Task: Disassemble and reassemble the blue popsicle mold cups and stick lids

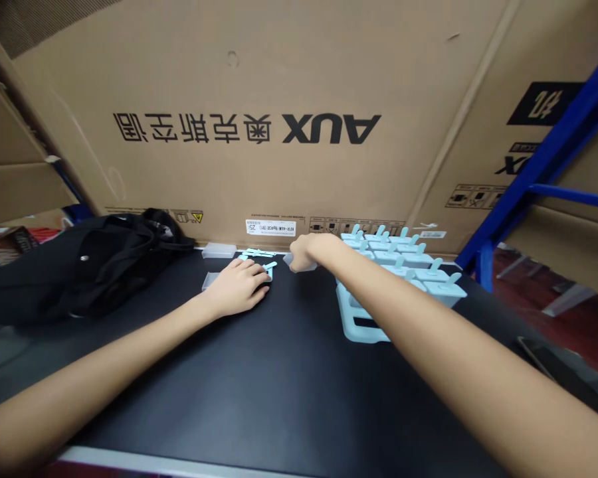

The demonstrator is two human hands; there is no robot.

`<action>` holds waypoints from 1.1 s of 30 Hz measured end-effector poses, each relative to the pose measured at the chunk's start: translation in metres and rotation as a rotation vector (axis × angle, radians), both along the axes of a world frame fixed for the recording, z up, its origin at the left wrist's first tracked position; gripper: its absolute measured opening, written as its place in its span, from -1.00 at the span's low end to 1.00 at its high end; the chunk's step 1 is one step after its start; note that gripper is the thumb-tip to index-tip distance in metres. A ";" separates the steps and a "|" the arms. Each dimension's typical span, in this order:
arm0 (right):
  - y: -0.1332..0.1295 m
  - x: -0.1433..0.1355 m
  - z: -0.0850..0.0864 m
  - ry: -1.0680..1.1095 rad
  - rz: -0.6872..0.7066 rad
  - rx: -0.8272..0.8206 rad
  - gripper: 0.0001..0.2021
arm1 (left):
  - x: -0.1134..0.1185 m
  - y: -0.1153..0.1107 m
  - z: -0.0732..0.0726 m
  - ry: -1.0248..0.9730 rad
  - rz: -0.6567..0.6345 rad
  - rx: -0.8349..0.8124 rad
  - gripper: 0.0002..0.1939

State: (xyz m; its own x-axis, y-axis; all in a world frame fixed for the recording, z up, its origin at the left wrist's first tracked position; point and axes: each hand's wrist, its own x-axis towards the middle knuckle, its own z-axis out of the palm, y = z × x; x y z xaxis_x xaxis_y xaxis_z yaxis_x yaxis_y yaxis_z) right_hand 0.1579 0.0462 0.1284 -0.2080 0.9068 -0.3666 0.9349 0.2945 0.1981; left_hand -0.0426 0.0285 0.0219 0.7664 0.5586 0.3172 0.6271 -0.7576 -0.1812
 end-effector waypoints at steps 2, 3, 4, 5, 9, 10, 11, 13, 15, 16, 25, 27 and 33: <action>-0.001 -0.002 0.006 0.000 -0.019 -0.024 -0.66 | 0.002 -0.005 -0.004 -0.001 -0.023 -0.030 -0.70; -0.002 -0.002 0.008 0.004 -0.024 -0.036 -0.66 | 0.002 -0.008 -0.004 -0.009 -0.050 -0.056 -0.72; -0.003 -0.003 0.010 0.008 -0.027 -0.046 -0.66 | 0.002 -0.010 -0.004 -0.020 -0.081 -0.086 -0.73; -0.004 -0.004 0.011 0.011 -0.027 -0.057 -0.67 | 0.001 -0.013 -0.003 -0.036 -0.106 -0.116 -0.75; -0.005 -0.006 0.013 0.017 0.009 -0.102 -0.73 | 0.000 -0.019 -0.003 -0.098 -0.148 -0.194 -0.79; -0.005 -0.005 0.013 0.013 0.022 -0.113 -0.74 | 0.000 -0.019 -0.003 -0.108 -0.153 -0.202 -0.79; -0.005 -0.005 0.013 0.003 0.035 -0.126 -0.75 | 0.000 -0.019 -0.004 -0.116 -0.158 -0.212 -0.80; -0.004 -0.004 0.014 -0.019 0.066 -0.143 -0.76 | 0.000 -0.018 -0.005 -0.129 -0.166 -0.235 -0.81; -0.005 -0.004 0.016 -0.028 0.115 -0.135 -0.79 | -0.001 -0.017 -0.005 -0.140 -0.178 -0.260 -0.83; -0.005 -0.004 0.018 -0.027 0.141 -0.122 -0.80 | -0.001 -0.017 -0.005 -0.145 -0.185 -0.269 -0.83; -0.024 -0.014 0.037 0.044 0.279 -0.030 -0.74 | -0.005 -0.015 -0.007 -0.220 -0.076 -0.291 -0.87; -0.027 -0.015 0.036 0.045 0.321 -0.020 -0.77 | -0.007 -0.013 -0.007 -0.291 -0.086 -0.377 -0.84; -0.027 -0.016 0.023 0.033 0.394 -0.055 -0.79 | -0.012 -0.007 -0.005 -0.438 -0.086 -0.526 -0.63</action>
